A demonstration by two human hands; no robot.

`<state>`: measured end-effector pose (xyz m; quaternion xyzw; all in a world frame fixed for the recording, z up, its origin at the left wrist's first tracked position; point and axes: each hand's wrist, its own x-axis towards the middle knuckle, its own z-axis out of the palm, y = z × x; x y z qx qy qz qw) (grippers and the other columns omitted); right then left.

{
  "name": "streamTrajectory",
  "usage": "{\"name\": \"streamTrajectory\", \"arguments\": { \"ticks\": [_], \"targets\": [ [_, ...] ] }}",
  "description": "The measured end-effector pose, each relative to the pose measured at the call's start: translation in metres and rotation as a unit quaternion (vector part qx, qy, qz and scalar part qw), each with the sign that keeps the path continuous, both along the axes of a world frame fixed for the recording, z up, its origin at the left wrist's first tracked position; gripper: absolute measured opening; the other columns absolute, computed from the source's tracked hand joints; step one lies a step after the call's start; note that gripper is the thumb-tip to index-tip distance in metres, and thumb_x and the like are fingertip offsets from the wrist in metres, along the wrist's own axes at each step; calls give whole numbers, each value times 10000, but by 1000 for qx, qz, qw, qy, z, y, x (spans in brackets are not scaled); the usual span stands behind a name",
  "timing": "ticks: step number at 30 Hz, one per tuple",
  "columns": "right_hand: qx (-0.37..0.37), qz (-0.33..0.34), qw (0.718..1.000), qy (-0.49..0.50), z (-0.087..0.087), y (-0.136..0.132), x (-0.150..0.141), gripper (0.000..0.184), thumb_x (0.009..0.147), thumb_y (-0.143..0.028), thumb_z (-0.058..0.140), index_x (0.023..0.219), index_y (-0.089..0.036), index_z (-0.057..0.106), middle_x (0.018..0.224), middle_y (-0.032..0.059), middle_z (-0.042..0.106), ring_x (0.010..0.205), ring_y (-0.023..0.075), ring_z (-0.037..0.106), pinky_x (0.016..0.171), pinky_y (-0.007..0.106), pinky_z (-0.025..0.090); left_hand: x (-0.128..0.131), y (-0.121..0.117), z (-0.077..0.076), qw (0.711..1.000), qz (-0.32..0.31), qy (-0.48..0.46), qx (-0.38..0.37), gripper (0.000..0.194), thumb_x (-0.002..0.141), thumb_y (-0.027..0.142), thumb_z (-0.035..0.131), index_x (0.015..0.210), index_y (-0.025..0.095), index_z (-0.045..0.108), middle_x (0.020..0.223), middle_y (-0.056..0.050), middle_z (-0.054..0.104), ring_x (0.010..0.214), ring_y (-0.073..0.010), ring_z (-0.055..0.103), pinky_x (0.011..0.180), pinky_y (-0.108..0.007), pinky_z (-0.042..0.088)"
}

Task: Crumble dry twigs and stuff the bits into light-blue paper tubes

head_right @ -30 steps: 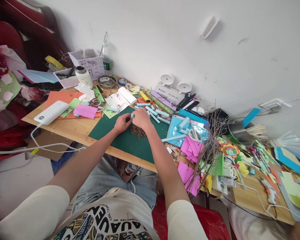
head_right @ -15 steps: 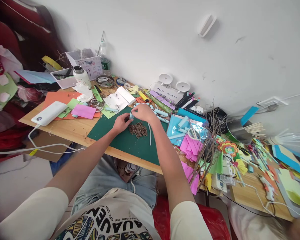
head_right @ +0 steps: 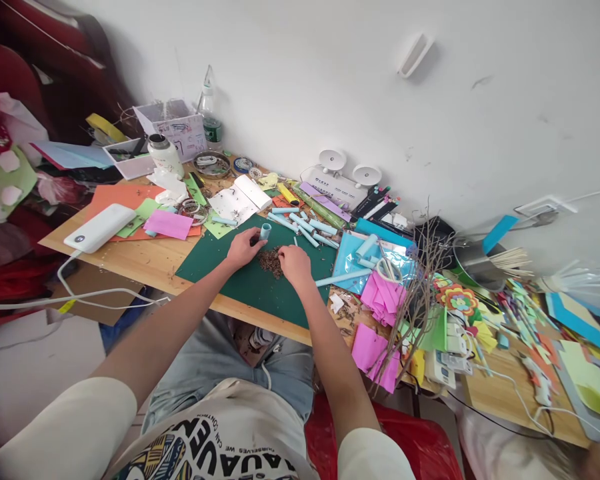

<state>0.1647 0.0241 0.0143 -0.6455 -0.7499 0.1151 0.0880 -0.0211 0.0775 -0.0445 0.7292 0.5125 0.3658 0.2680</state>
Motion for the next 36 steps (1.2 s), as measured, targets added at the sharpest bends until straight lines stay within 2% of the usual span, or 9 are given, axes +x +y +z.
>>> {"name": "streamTrajectory", "arguments": {
  "ticks": [6, 9, 13, 17, 20, 24, 27, 32, 36],
  "targets": [
    [22, -32, 994, 107, 10, 4, 13, 182, 880, -256, 531, 872, -207, 706, 803, 33, 714, 742, 184, 627, 714, 283, 447, 0, 1, 0, 1000, -4, 9, 1, 217, 880, 396, 577, 1020, 244, 642, 946, -47, 706, 865, -222, 641, 750, -316, 492],
    [-14, -49, 995, 87, 8, 3, 14, 180, 881, -272, 542, 841, -207, 705, 749, 29, 701, 699, 186, 609, 678, 281, 419, 0, 2, -2, 1000, -3, 2, 1, 215, 874, 383, 584, 1029, 245, 639, 942, -43, 706, 866, -219, 643, 759, -316, 497],
    [-31, -45, 998, 41, 3, 0, 15, 230, 903, -329, 543, 806, -202, 708, 831, 65, 708, 764, 198, 618, 691, 279, 411, 0, 2, -2, 1000, -1, -3, -4, 219, 872, 379, 587, 1042, 249, 636, 955, -41, 708, 873, -219, 649, 771, -318, 504],
    [-14, -48, 996, 69, 0, -5, 21, 239, 927, -283, 487, 902, -212, 713, 875, 55, 721, 797, 191, 635, 723, 279, 426, 1, 2, -2, 1000, -6, -9, 0, 210, 876, 372, 582, 1039, 251, 635, 955, -40, 712, 870, -217, 652, 771, -317, 506],
    [-15, -59, 994, 86, -1, -15, 21, 192, 900, -278, 540, 975, -225, 708, 876, 39, 729, 792, 189, 646, 708, 278, 438, 1, 2, -3, 1000, -5, -10, 0, 220, 877, 377, 586, 1049, 249, 636, 960, -44, 713, 870, -216, 653, 765, -313, 505],
    [-37, -24, 998, 40, -5, -34, 11, 200, 867, -313, 617, 1039, -272, 710, 863, 26, 715, 782, 191, 641, 674, 278, 441, 1, 3, -4, 1000, 1, 1, -2, 234, 874, 378, 591, 1064, 251, 641, 941, -46, 716, 851, -222, 651, 733, -314, 493],
    [-32, 3, 999, 5, -10, -43, 4, 179, 882, -279, 583, 985, -265, 729, 953, 57, 696, 840, 202, 645, 687, 288, 456, 1, 3, -4, 1000, -1, 2, 0, 227, 874, 378, 594, 1054, 250, 646, 933, -41, 715, 842, -218, 650, 727, -309, 484],
    [34, -33, 987, 151, -10, -41, 10, 194, 880, -217, 514, 910, -208, 706, 962, 65, 708, 854, 192, 655, 819, 312, 503, 1, 2, -1, 1000, -4, -6, -3, 228, 878, 383, 588, 1057, 251, 641, 951, -41, 715, 860, -217, 652, 732, -309, 485],
    [46, -106, 951, 286, -2, -34, 17, 170, 834, -276, 549, 898, -196, 685, 811, 44, 716, 725, 186, 661, 731, 301, 532, 0, 1, 0, 1000, -5, -5, -1, 222, 879, 378, 582, 1049, 247, 639, 966, -47, 713, 871, -225, 652, 762, -319, 494]
  ]
}}
